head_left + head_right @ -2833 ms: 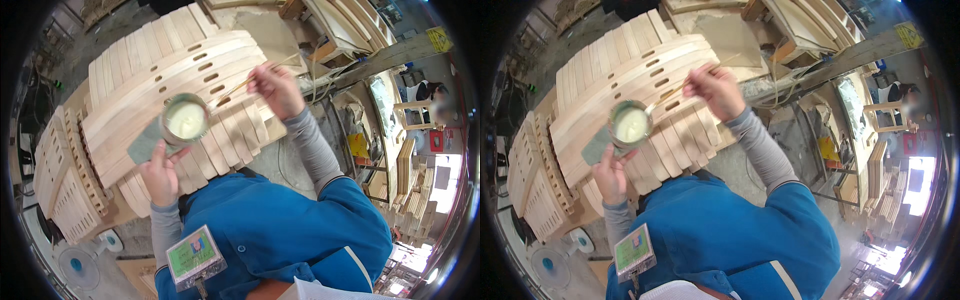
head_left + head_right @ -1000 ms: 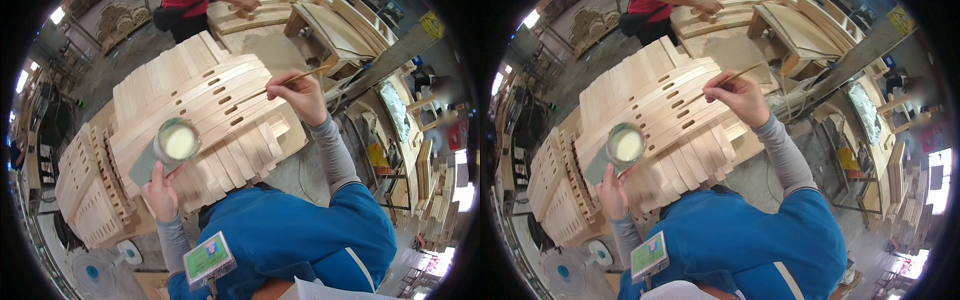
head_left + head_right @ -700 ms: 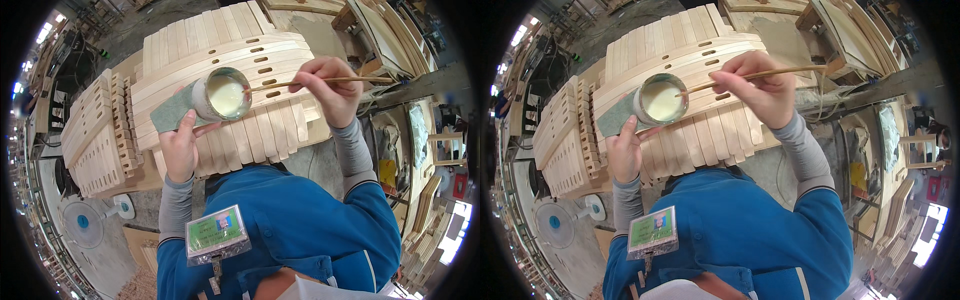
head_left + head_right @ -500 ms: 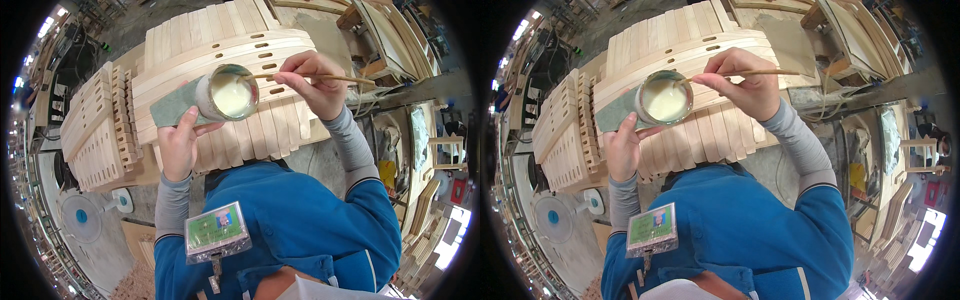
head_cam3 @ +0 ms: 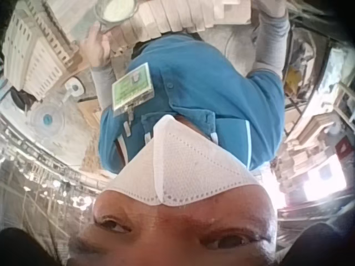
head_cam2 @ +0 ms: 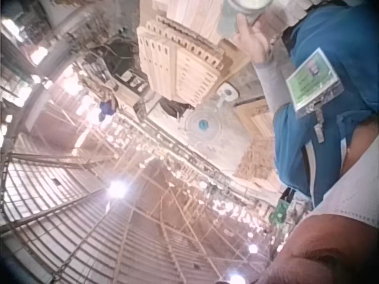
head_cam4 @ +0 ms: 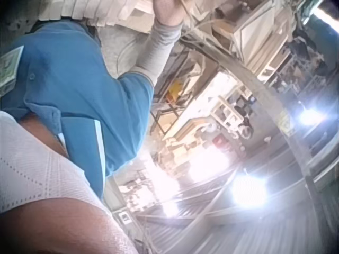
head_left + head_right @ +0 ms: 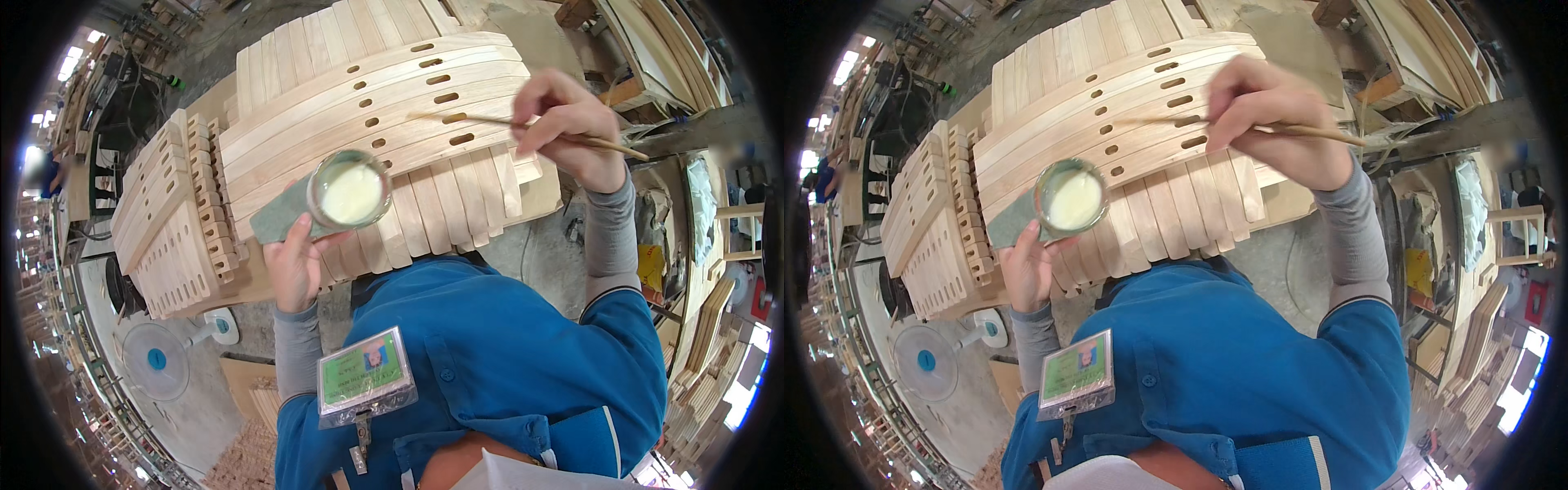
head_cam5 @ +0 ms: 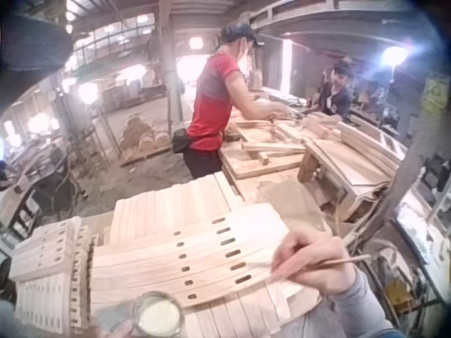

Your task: The person applies a white liquid to the slots of wooden slats using a small brush and a container. They repeatedly dip the brush into the container and apply the liquid to multiple slats, then stack the treated pieces and retrieve more from a nearby pile.

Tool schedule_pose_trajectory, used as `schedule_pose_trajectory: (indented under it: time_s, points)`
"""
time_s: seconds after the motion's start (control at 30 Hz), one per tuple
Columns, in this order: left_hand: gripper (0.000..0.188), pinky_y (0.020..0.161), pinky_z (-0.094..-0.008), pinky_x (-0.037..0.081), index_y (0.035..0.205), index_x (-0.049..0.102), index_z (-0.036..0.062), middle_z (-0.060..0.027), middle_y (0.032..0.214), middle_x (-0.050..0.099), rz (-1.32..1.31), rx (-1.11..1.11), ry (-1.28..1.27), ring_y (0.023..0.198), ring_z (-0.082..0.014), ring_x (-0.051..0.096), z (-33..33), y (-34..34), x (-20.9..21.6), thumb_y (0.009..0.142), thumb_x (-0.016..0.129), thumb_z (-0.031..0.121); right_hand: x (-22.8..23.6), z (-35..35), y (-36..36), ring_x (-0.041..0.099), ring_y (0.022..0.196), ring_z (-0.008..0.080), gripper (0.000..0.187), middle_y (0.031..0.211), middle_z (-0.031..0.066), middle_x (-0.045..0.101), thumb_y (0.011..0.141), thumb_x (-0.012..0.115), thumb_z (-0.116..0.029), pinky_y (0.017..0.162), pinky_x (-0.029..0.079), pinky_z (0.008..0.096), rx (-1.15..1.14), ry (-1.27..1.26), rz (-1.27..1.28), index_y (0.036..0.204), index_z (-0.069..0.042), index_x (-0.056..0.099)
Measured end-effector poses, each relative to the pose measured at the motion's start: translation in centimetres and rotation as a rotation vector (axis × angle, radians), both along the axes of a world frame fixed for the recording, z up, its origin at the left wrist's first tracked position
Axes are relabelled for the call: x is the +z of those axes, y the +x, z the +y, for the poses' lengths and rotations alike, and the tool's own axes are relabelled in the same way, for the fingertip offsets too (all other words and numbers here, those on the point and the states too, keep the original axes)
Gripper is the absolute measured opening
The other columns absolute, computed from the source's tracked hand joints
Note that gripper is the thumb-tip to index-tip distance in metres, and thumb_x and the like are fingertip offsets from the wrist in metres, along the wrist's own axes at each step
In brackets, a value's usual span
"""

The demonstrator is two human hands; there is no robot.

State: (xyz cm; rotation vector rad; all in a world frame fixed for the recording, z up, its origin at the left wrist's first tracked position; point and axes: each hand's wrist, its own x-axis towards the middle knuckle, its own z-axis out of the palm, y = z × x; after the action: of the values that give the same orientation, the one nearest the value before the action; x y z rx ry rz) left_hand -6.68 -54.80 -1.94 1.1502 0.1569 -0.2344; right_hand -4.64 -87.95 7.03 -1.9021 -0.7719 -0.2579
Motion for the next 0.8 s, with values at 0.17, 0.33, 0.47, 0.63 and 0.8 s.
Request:
schedule_pose_trajectory:
  time_s: [0.17,0.33,0.47,0.63,0.8]
  points:
    - [0.030,0.073,-0.0372,0.052,0.115,0.048,0.0013,-0.0122,0.113,0.054,0.149,0.237,-0.078,0.098,-0.0218,0.056,4.6,-2.4,-3.5,0.087,0.050,0.011,-6.6,-4.0,-2.1,0.057,0.092,0.0207,0.040,0.089,0.0145,0.059,0.082,0.052,0.000,0.078,0.044,0.0272,-0.422,0.183,0.154,0.121,-0.005,0.048]
    - [0.029,0.078,-0.0383,0.050,0.116,0.047,-0.0005,-0.0097,0.115,0.053,0.193,0.320,-0.164,0.101,-0.0199,0.054,7.1,-3.7,-5.7,0.089,0.047,0.011,-13.4,-5.5,-2.2,0.031,0.124,0.0357,0.073,0.131,0.0230,0.036,0.079,0.063,-0.021,0.103,0.023,0.0434,-0.708,-0.597,-0.047,0.133,0.005,0.021]
    - [0.031,0.078,-0.0370,0.050,0.117,0.046,-0.0002,-0.0100,0.118,0.051,0.152,0.326,-0.160,0.101,-0.0192,0.053,7.2,-2.5,-6.2,0.089,0.045,0.012,-16.6,-5.9,-1.3,0.020,0.127,0.0408,0.099,0.137,0.0241,0.023,0.064,0.075,-0.022,0.104,0.017,0.0478,-0.805,-0.636,-0.006,0.134,0.006,0.012]
    - [0.030,0.075,-0.0356,0.053,0.118,0.046,0.0029,-0.0099,0.119,0.050,0.143,0.356,-0.186,0.103,-0.0197,0.053,6.4,0.3,-5.4,0.088,0.047,0.011,-17.8,-6.6,0.3,0.019,0.127,0.0412,0.110,0.136,0.0250,0.022,0.054,0.080,-0.017,0.103,0.021,0.0458,-0.798,-0.383,0.122,0.135,0.004,0.008]
    - [0.029,0.073,-0.0363,0.055,0.117,0.048,0.0049,-0.0082,0.115,0.053,0.052,0.295,-0.185,0.101,-0.0185,0.054,5.1,5.3,-4.6,0.088,0.047,0.009,-18.1,-6.8,5.1,0.020,0.127,0.0409,0.111,0.136,0.0261,0.022,0.053,0.080,-0.013,0.103,0.023,0.0443,-0.765,-0.211,0.162,0.135,0.003,0.008]
